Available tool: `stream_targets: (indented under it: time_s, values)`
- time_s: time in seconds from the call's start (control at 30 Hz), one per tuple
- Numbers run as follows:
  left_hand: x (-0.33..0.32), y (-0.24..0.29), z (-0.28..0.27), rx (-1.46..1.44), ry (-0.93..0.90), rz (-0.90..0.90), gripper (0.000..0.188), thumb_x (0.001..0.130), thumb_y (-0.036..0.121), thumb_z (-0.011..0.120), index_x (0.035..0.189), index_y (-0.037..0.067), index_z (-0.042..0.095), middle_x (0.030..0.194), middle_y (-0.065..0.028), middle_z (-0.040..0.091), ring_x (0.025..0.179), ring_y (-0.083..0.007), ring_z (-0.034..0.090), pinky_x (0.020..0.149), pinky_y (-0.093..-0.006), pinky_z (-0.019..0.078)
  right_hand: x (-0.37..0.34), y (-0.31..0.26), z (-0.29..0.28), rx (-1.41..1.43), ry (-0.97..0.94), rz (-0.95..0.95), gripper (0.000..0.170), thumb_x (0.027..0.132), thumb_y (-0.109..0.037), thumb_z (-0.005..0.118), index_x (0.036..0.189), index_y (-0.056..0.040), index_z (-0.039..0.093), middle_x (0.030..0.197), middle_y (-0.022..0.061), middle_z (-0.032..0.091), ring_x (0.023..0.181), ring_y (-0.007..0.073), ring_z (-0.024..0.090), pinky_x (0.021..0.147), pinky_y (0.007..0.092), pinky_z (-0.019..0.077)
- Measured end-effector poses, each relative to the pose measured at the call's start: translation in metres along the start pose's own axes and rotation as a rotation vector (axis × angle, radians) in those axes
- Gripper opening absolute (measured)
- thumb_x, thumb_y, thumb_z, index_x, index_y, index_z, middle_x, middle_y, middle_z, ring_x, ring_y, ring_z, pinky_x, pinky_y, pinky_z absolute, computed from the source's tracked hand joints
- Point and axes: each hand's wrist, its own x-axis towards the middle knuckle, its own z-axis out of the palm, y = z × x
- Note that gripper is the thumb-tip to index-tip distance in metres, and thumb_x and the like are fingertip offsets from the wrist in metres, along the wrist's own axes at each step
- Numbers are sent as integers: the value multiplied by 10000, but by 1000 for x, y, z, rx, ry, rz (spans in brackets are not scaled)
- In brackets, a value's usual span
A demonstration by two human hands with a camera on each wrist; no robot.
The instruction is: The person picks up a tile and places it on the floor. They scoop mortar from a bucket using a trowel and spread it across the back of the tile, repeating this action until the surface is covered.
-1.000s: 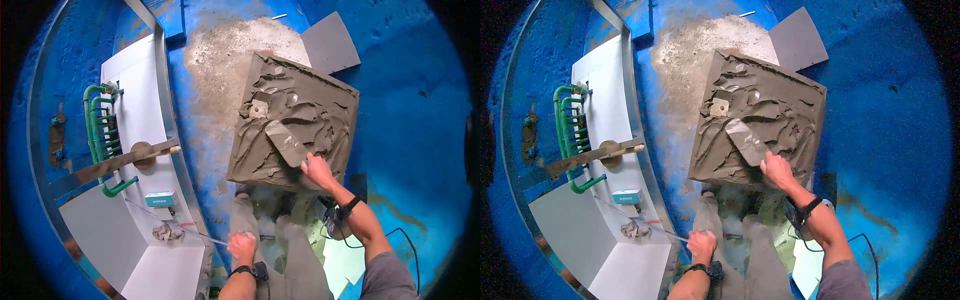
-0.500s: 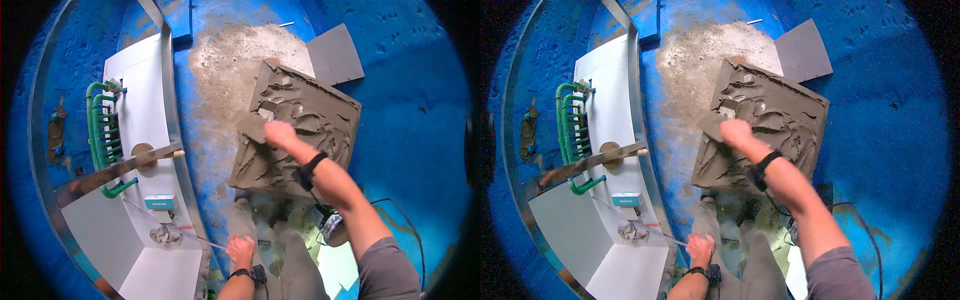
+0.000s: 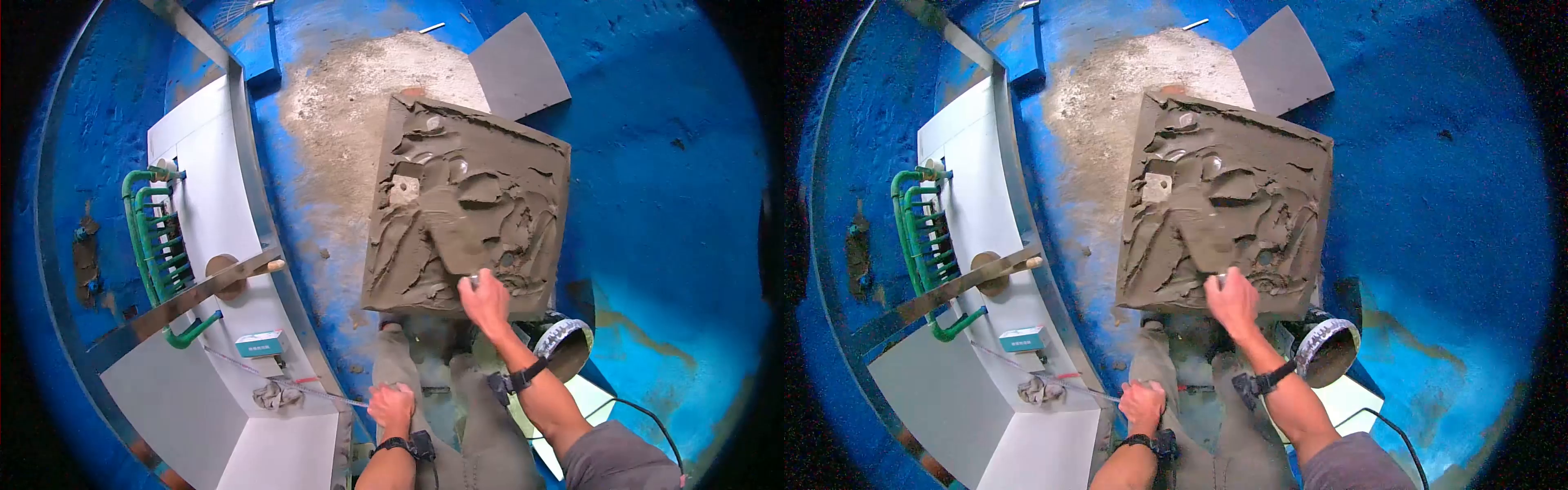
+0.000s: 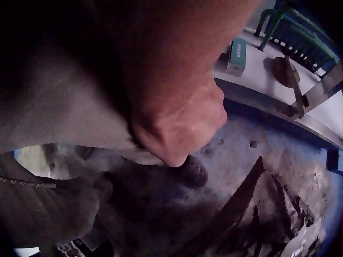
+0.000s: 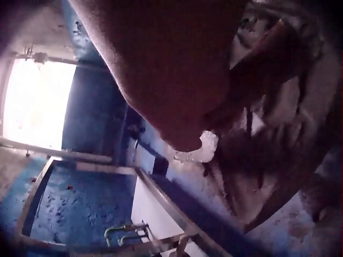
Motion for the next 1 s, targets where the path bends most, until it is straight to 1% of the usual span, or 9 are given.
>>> stream_targets:
  time_s: [0.03, 0.1, 0.27, 0.37, 0.57, 0.67, 0.7, 0.83, 1.0]
  values:
    - [-2, 2, 0, -6, -4, -8, 481, 887, 412, 594, 1145, 20, 700, 1200, -201, 648, 1023, -385, 692, 883, -492, 537, 0, 15, 0, 4, 1, 3, 389, 915, -388, 620, 984, -6, 596, 946, 266, 691, 890, 455, 673, 773, 562, 517]
    - [-2, 2, 5, 12, 13, 3, 480, 887, 412, 596, 1144, 20, 700, 1201, -202, 647, 1022, -385, 692, 881, -492, 538, 1, 38, 8, -93, 186, -32, 367, 914, -377, 647, 982, -22, 586, 947, 250, 677, 874, 454, 668, 754, 574, 511]
    - [-3, 2, 11, 54, 72, 9, 481, 881, 411, 602, 1140, 18, 702, 1194, -203, 647, 1026, -383, 692, 877, -490, 541, -10, 46, 53, -11, 68, -82, 360, 905, -362, 667, 984, -19, 590, 936, 235, 676, 880, 460, 665, 749, 566, 510]
    - [-2, 0, 16, 31, 94, 10, 513, 844, 424, 636, 1119, -3, 704, 1142, -211, 663, 986, -387, 698, 860, -494, 556, -19, 33, 65, 291, -56, 25, 380, 857, -352, 719, 893, 16, 629, 816, 230, 687, 818, 442, 673, 718, 514, 513]
    - [-4, -1, 15, 34, 58, -16, 485, 865, 420, 624, 1123, 18, 705, 1158, -188, 654, 979, -375, 706, 843, -483, 555, -30, 3, 72, 564, -15, 12, 355, 853, -323, 720, 884, 21, 639, 784, 223, 676, 741, 420, 653, 706, 489, 510]
    - [-3, -1, 11, 1, 67, -17, 479, 862, 420, 624, 1110, 18, 709, 1150, -188, 657, 982, -376, 706, 840, -484, 556, -24, -39, 62, 546, 76, 10, 352, 858, -319, 708, 876, 24, 632, 800, 234, 675, 777, 434, 661, 720, 502, 511]
    - [-3, -3, 10, -5, 63, -16, 475, 865, 415, 621, 1111, 18, 709, 1150, -191, 657, 986, -376, 705, 842, -484, 555, -17, -48, 71, 472, 133, -43, 337, 874, -305, 694, 929, 19, 622, 894, 244, 674, 863, 451, 656, 772, 525, 507]
    - [-1, -11, 11, -14, 50, -4, 470, 879, 408, 603, 1118, 17, 709, 1166, -199, 655, 996, -378, 704, 857, -482, 554, 8, -85, 90, 335, 161, -55, 340, 886, -287, 694, 1030, 3, 587, 1038, 251, 641, 964, 466, 624, 833, 554, 486]
    - [1, -10, 3, -11, -2, -20, 487, 889, 419, 581, 1126, 13, 708, 1191, -206, 652, 1009, -381, 700, 877, -482, 550, 1, -90, 78, 364, 205, -41, 337, 882, -274, 691, 1002, 23, 588, 995, 257, 648, 952, 457, 633, 823, 544, 488]
